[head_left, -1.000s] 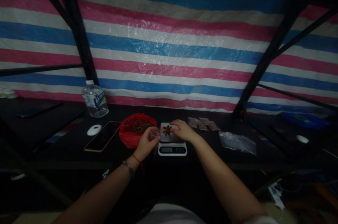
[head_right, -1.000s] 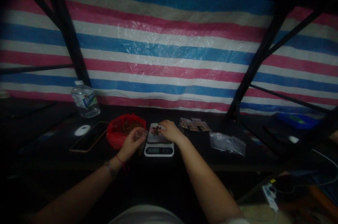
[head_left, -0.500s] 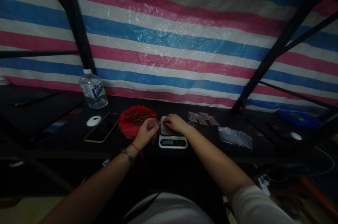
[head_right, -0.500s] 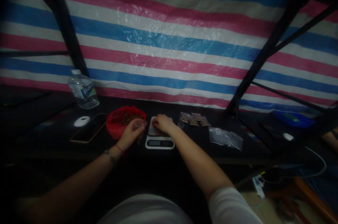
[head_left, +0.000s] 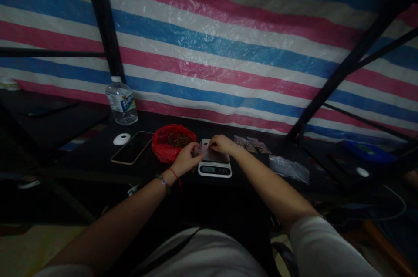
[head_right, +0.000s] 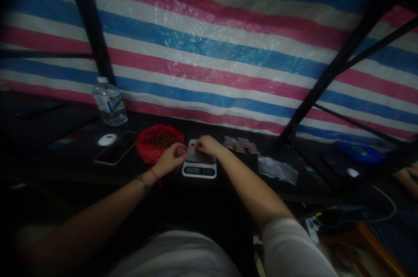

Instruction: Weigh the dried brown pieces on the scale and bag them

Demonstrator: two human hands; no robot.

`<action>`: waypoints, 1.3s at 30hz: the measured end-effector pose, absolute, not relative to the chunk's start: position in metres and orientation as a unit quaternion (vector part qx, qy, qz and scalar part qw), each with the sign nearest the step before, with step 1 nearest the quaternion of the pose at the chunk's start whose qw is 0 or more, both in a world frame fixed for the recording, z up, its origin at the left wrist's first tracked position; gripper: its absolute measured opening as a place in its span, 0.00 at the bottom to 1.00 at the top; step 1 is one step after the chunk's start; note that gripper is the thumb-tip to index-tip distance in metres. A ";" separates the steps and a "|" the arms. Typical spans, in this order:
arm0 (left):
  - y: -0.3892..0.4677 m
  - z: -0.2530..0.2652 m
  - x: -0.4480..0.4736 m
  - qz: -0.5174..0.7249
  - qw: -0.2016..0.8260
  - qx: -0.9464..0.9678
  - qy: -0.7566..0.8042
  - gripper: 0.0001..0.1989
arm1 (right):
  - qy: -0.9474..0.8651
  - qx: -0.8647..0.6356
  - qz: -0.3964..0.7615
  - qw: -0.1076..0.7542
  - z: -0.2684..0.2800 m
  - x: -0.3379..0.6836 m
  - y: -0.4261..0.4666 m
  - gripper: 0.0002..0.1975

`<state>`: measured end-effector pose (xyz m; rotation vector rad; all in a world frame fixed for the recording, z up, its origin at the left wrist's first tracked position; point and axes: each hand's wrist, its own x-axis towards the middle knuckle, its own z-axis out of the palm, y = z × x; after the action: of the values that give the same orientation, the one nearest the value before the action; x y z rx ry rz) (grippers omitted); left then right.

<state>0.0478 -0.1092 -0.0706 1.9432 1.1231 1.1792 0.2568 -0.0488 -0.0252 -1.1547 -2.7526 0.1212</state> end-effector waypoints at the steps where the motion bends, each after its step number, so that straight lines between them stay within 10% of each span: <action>1: -0.110 -0.069 0.049 0.440 0.298 0.731 0.428 0.17 | -0.915 -0.391 0.050 0.087 -0.024 0.257 -0.048 0.11; 14: -0.103 -0.057 0.059 0.434 0.288 0.711 0.472 0.19 | -0.825 -0.415 0.252 0.289 -0.003 0.235 -0.047 0.10; 39: -0.102 -0.050 0.057 0.475 0.262 0.703 0.459 0.15 | -0.858 -0.376 0.284 0.205 0.022 0.200 -0.064 0.11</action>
<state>0.0573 -0.1022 -0.0504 1.9031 1.2423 1.2843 0.1998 -0.0640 0.0222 -1.0474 -2.3922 0.7906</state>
